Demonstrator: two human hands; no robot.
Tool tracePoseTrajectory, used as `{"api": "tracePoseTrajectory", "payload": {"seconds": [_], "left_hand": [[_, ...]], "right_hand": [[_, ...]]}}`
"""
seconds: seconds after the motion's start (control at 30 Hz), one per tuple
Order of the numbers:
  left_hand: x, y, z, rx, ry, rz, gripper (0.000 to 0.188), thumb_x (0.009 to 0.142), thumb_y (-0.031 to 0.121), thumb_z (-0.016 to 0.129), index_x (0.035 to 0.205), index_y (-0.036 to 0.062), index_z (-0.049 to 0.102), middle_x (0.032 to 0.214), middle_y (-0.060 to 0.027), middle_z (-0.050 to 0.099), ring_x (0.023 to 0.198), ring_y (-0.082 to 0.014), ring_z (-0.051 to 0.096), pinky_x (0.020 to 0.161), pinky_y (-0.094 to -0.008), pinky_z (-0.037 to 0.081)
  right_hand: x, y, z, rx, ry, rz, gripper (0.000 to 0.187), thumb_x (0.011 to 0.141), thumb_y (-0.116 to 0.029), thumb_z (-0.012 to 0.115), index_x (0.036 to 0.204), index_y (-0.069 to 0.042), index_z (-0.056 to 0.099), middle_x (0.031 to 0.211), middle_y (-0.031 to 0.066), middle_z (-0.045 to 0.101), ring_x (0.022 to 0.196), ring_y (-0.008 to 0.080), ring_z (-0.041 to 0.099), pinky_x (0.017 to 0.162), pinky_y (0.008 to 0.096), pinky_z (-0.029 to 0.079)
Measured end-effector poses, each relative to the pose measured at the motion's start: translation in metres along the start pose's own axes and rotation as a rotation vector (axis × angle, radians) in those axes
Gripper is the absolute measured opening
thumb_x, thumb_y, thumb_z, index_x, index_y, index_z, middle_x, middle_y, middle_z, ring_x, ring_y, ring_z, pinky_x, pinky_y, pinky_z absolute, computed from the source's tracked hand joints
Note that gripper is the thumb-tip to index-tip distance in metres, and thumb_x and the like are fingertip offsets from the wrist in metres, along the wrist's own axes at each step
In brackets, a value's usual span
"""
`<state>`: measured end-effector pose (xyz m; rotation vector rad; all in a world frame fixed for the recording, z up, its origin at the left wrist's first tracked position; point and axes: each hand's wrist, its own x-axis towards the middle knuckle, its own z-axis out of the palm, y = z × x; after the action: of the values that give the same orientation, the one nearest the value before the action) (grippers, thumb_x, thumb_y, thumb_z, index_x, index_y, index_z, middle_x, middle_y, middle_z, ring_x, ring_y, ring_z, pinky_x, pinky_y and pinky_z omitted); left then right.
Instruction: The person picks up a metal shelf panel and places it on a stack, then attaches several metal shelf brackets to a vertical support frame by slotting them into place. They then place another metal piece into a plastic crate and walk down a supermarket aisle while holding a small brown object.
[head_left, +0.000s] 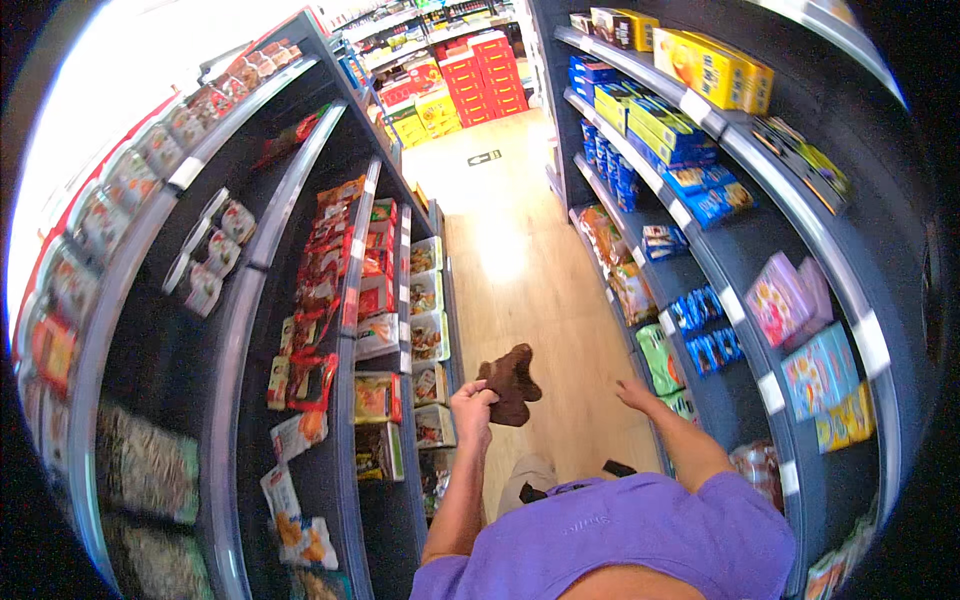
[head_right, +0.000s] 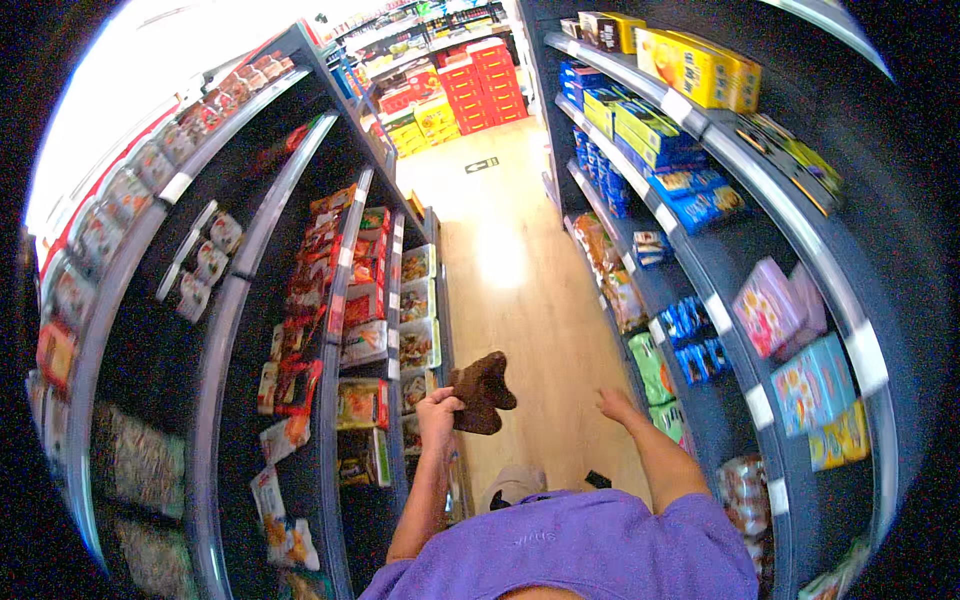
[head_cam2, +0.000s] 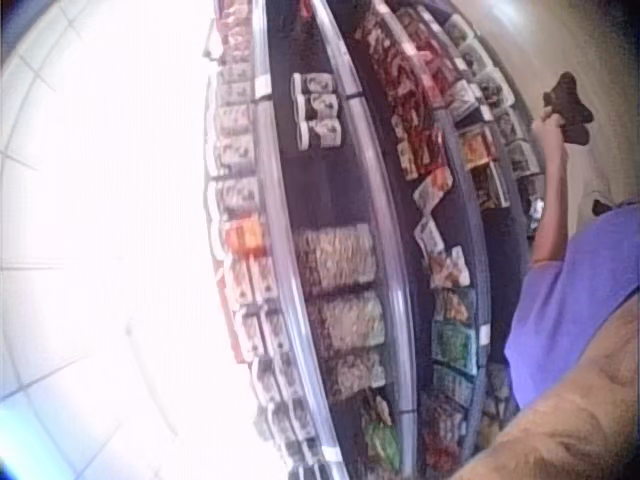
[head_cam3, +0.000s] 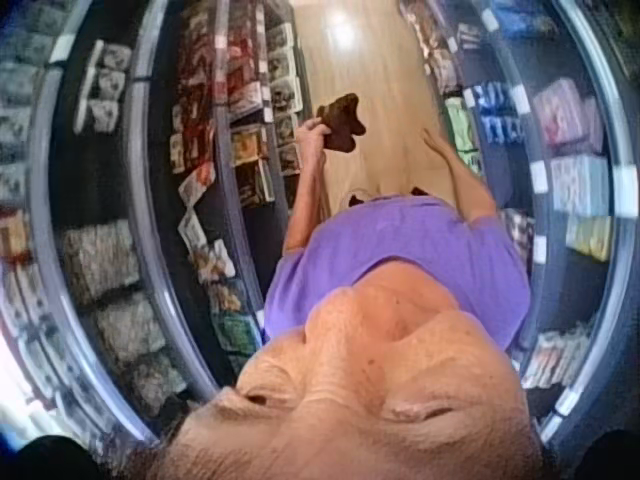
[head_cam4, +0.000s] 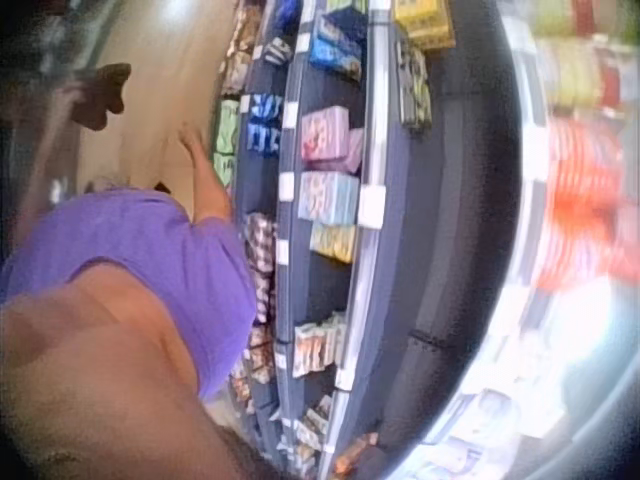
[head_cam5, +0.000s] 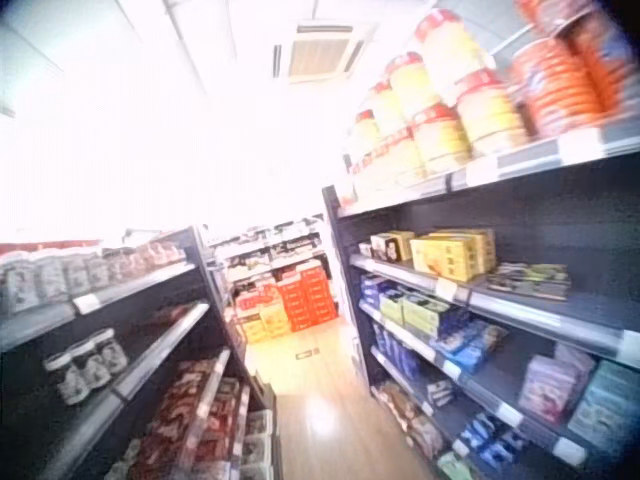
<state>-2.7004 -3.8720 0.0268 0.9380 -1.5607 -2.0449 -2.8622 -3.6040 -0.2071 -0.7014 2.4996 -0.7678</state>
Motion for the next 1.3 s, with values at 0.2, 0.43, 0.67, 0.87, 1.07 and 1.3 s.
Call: {"api": "tracePoseTrajectory", "payload": {"seconds": [0.2, 0.43, 0.67, 0.87, 1.07, 1.3], "left_hand": [[0.179, 0.020, 0.016, 0.062, 0.069, 0.003, 0.024, 0.054, -0.005, 0.050, 0.077, -0.0051, 0.052, 0.070, -0.0070, 0.053, 0.060, -0.0132, 0.049, 0.056, -0.0241, 0.040], [0.377, 0.081, 0.084, 0.019, -0.068, -0.042, 0.021, 0.054, -0.004, 0.048, 0.074, -0.0046, 0.053, 0.068, -0.0063, 0.053, 0.059, -0.0122, 0.049, 0.056, -0.0225, 0.040], [0.528, 0.121, 0.139, -0.007, -0.127, 0.046, 0.021, 0.054, -0.004, 0.049, 0.074, -0.0034, 0.053, 0.067, -0.0053, 0.053, 0.058, -0.0113, 0.048, 0.054, -0.0213, 0.039], [0.666, 0.156, 0.181, -0.014, -0.112, -0.006, 0.022, 0.053, -0.005, 0.050, 0.076, -0.0042, 0.053, 0.068, -0.0055, 0.053, 0.058, -0.0120, 0.049, 0.055, -0.0214, 0.040], [0.811, 0.204, 0.207, -0.066, -0.037, 0.056, 0.024, 0.052, -0.007, 0.050, 0.076, -0.0047, 0.052, 0.069, -0.0053, 0.053, 0.059, -0.0126, 0.049, 0.056, -0.0216, 0.040], [1.002, 0.221, 0.244, -0.048, -0.017, 0.059, 0.023, 0.054, -0.006, 0.050, 0.076, -0.0048, 0.053, 0.068, -0.0050, 0.053, 0.060, -0.0123, 0.048, 0.056, -0.0208, 0.039]], "right_hand": [[0.165, -0.104, -0.037, 0.112, -0.047, -0.153, 0.032, 0.070, -0.024, 0.046, 0.092, -0.001, 0.051, 0.089, 0.0195, 0.052, 0.084, 0.0315, 0.050, 0.072, 0.0373, 0.040], [0.146, 0.108, 0.013, -0.025, -0.363, 0.508, 0.021, 0.064, -0.022, 0.051, 0.068, -0.002, 0.056, 0.067, 0.0155, 0.053, 0.060, 0.0262, 0.051, 0.053, 0.0361, 0.041], [0.188, 0.110, -0.037, -0.008, -0.243, 0.857, 0.021, 0.062, -0.020, 0.050, 0.067, 0.001, 0.052, 0.060, 0.0158, 0.050, 0.054, 0.0259, 0.049, 0.050, 0.0356, 0.039], [0.417, 0.085, -0.049, 0.022, -0.147, 0.645, 0.027, 0.066, -0.023, 0.048, 0.075, 0.002, 0.052, 0.069, 0.0194, 0.052, 0.066, 0.0299, 0.051, 0.059, 0.0370, 0.040], [0.767, -0.040, -0.180, 0.110, 0.141, 0.097, 0.031, 0.072, -0.025, 0.041, 0.080, 0.003, 0.051, 0.076, 0.0228, 0.052, 0.072, 0.0340, 0.051, 0.064, 0.0391, 0.040], [1.011, -0.187, -0.265, 0.353, 0.266, -0.225, 0.029, 0.071, -0.026, 0.046, 0.079, 0.001, 0.052, 0.077, 0.0216, 0.052, 0.075, 0.0284, 0.053, 0.062, 0.0363, 0.041]]}}
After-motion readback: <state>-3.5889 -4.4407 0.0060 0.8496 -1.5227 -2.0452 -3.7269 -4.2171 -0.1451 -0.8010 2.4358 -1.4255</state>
